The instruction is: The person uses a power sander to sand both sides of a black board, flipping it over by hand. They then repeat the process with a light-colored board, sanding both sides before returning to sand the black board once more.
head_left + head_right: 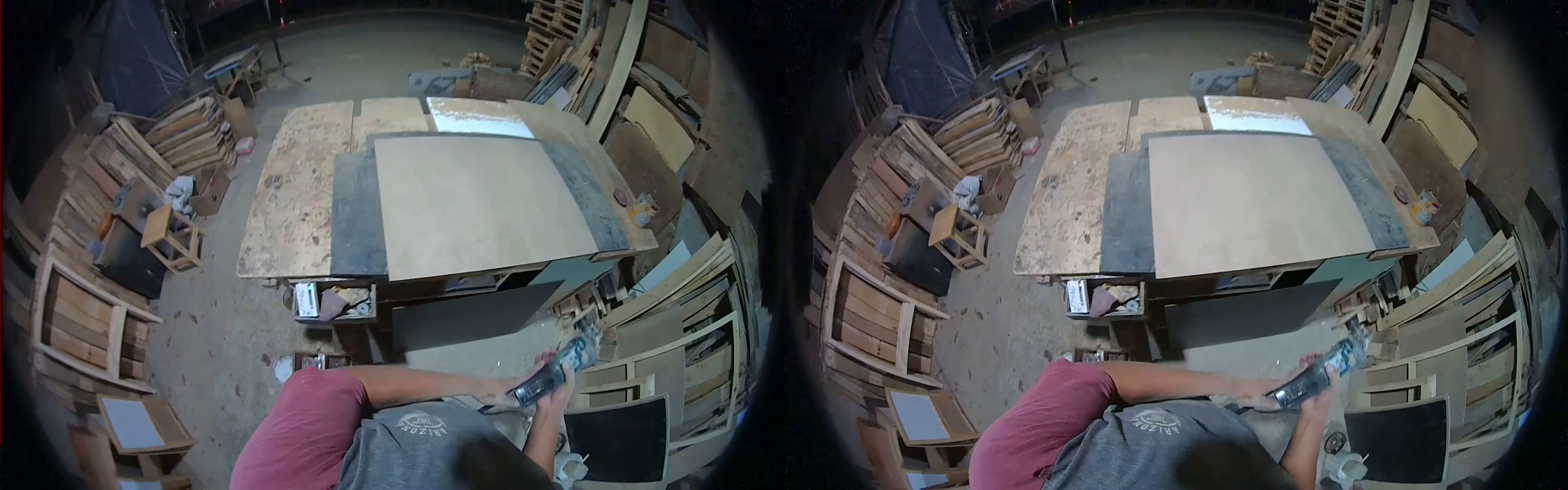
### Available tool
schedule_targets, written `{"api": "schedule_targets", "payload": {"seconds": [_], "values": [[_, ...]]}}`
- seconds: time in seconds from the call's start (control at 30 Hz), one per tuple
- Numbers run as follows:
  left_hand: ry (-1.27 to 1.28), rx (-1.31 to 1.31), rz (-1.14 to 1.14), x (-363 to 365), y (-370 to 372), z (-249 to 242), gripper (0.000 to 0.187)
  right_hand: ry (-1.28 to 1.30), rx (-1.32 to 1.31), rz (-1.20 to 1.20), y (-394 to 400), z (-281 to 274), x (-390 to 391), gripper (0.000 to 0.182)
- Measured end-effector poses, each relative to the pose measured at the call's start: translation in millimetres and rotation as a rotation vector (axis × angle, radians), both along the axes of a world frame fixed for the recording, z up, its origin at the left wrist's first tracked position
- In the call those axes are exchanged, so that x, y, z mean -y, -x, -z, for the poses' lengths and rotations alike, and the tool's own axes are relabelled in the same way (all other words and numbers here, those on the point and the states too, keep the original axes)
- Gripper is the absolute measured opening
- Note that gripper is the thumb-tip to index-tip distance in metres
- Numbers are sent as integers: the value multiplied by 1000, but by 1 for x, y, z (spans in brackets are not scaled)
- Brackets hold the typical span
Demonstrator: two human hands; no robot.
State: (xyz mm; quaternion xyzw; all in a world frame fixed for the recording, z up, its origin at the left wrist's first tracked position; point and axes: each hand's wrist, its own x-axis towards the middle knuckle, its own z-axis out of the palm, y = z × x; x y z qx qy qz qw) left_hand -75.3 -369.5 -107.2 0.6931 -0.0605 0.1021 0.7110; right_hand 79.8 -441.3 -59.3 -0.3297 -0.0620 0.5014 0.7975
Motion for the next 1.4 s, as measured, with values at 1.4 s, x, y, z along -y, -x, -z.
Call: {"api": "schedule_targets", "payload": {"seconds": [1.4], "values": [[-1046,-777,-812,-277,254,5,106,771,1221,-400,111,9,-116,60]]}}
